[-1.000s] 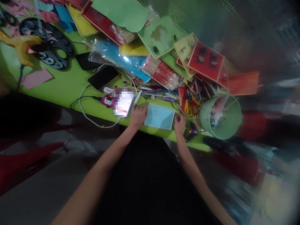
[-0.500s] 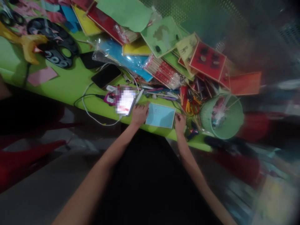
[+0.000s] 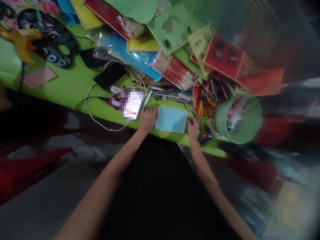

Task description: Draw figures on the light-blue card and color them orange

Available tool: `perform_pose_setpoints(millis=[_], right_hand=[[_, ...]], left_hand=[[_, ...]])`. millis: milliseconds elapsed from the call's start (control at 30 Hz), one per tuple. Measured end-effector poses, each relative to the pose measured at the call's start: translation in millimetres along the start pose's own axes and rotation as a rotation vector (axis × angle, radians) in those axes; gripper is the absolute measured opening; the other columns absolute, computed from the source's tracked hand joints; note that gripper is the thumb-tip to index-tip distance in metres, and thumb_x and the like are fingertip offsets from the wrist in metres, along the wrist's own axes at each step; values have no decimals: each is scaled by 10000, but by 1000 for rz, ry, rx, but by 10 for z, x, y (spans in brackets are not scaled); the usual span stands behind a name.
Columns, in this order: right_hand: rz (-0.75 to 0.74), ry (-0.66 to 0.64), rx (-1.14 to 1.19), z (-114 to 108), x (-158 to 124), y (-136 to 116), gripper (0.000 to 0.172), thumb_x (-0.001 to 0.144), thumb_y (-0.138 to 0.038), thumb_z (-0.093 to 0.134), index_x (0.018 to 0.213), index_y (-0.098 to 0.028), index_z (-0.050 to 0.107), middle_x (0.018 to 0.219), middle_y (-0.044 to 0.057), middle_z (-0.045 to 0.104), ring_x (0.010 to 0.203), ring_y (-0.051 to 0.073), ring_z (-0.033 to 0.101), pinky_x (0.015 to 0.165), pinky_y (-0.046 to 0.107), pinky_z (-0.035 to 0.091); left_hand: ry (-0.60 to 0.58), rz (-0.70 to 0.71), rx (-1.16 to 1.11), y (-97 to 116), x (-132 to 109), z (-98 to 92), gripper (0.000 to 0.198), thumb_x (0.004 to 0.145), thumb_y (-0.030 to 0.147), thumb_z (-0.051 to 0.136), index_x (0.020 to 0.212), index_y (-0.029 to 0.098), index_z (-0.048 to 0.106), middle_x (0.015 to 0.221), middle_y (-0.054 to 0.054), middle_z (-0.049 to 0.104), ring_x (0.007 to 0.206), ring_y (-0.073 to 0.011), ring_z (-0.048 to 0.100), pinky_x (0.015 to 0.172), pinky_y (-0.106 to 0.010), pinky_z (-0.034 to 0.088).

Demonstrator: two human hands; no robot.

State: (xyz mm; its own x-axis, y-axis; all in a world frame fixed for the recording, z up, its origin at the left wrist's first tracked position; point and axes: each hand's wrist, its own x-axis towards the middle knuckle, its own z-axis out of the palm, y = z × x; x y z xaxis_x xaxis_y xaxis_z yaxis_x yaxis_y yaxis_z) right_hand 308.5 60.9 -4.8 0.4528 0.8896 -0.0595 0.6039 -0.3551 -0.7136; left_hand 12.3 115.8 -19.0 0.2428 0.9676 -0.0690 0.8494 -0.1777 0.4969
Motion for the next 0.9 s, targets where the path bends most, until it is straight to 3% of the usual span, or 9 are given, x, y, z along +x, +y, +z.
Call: perform_pose_setpoints(millis=[900], right_hand=[[73,7,70,103,88,-1,196,844,-358,613,954,-210,678,1014,48,687,845,195,633,879,382,543]], left_hand=[[-2,28,45,6,-5,-59,509,1091,302,309,1531,198,543,1063,-153,765,1018,-326,680,957,-489,426]])
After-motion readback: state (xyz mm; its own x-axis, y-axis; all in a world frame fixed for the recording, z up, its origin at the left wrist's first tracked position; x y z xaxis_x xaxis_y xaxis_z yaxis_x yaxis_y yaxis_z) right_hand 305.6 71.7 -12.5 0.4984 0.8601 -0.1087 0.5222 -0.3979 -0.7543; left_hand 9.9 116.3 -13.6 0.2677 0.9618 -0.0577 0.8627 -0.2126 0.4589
